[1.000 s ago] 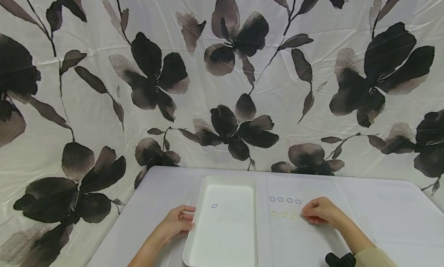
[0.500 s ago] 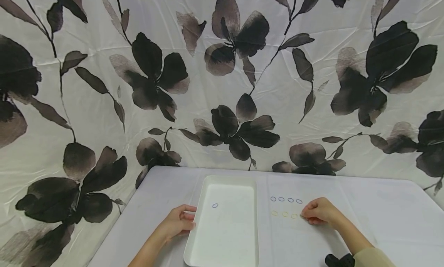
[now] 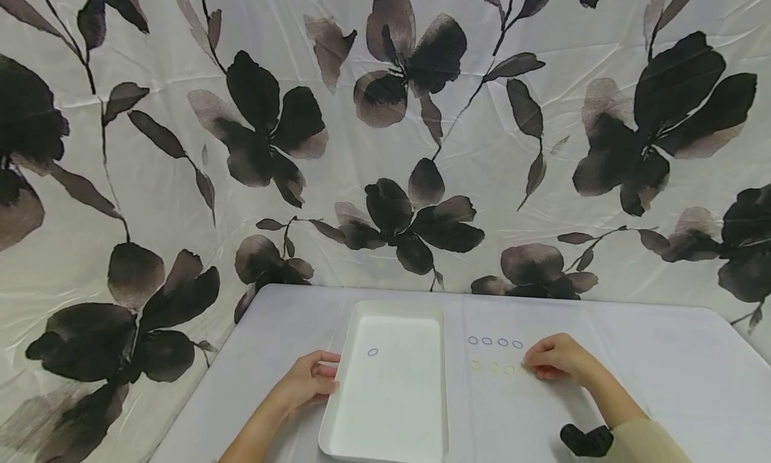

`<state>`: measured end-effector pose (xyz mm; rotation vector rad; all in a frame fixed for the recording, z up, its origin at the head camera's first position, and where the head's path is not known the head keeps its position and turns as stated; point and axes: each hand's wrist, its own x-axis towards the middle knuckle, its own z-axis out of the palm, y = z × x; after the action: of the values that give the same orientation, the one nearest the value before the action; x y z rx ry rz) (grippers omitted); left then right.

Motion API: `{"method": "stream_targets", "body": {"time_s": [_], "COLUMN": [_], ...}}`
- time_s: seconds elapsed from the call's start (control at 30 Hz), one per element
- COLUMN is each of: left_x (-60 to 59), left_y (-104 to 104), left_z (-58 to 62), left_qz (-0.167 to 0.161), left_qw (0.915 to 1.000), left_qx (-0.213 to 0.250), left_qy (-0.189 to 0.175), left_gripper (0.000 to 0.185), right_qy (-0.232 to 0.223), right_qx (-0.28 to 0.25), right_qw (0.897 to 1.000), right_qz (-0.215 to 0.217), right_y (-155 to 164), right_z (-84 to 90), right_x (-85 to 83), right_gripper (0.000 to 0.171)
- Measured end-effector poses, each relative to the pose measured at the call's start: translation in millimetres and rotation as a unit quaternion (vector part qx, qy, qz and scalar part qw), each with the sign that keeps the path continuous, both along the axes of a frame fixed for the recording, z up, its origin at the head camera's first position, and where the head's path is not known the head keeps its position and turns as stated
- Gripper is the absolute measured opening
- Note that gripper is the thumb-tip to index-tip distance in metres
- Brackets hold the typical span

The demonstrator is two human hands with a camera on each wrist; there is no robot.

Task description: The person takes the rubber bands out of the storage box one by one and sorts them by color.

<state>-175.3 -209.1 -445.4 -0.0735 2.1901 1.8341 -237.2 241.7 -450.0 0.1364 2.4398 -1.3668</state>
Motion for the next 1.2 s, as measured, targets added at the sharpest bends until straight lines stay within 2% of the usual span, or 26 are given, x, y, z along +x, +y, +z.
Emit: {"method": "stream_targets", "body": {"time_s": [0.1, 0.37, 0.7, 1.2], "left_x": [-1.1, 0.3, 0.2, 0.5], "left_y": [0, 1, 0, -1], "left_z": [1.2, 1.4, 0.8, 0.8], "left_qz": [0.002, 0.002, 0.006, 0.002], "left_qw": [1.0, 1.0, 0.9999, 1.0], "left_qx": [-0.003, -0.004, -0.008, 0.002], "left_qy": [0.0, 0.001, -0.002, -0.003], "left_gripper": [0.053, 0.053, 0.054, 0.054], "right_qy": [0.003, 0.017, 0.023, 0.031], "right_qx": [-0.018, -0.023, -0.043, -0.043], "right_qw": [1.0, 0.999, 0.997, 0.994], "right_qz": [0.011, 0.023, 0.062, 0.097], "right_y": [-2, -22, -50, -99], "right_z": [7.8, 34.3, 52.8, 59.4], "right_x": [-4.3, -16.8, -30.1, -42.6], "right_gripper": [0.012, 0.017, 0.019, 0.025]}}
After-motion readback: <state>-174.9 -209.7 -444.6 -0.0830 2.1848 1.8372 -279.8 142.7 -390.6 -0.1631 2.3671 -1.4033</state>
